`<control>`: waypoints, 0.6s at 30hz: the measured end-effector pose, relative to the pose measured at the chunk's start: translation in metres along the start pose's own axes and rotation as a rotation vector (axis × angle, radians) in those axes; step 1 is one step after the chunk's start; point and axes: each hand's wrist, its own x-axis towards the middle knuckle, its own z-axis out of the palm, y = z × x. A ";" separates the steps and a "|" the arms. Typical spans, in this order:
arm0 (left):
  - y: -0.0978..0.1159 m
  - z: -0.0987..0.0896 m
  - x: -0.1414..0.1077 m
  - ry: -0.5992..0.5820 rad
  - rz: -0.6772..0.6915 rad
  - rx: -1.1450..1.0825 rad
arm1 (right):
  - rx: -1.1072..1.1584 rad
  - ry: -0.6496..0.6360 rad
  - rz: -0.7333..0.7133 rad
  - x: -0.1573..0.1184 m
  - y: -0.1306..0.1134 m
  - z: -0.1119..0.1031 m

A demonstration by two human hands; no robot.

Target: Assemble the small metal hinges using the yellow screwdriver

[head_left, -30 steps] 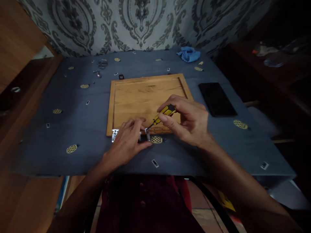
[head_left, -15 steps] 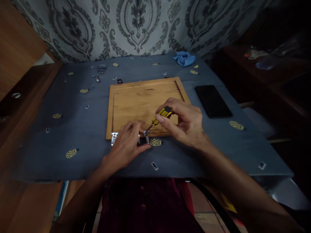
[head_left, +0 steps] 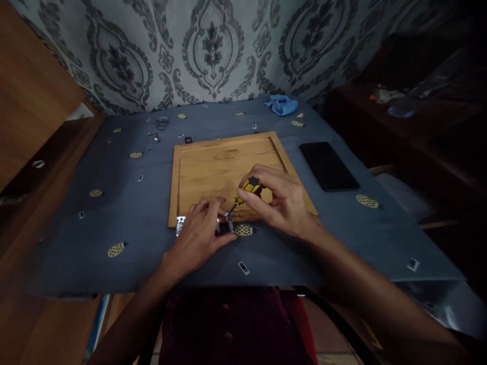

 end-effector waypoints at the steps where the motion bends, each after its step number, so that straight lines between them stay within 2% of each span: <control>1: 0.000 -0.002 -0.001 -0.002 0.004 0.001 | 0.000 0.000 -0.006 0.000 0.000 0.000; 4: -0.004 -0.016 -0.005 0.023 0.012 -0.001 | -0.006 -0.003 -0.016 0.000 0.000 0.000; 9: -0.027 -0.058 -0.013 0.162 -0.085 0.086 | -0.037 -0.013 0.020 0.000 -0.003 0.000; 13: -0.064 -0.085 -0.008 0.184 -0.154 0.063 | -0.040 -0.054 0.061 0.002 -0.007 -0.003; 18: -0.125 -0.096 0.023 0.252 -0.262 -0.014 | -0.052 -0.049 0.040 0.003 -0.005 -0.004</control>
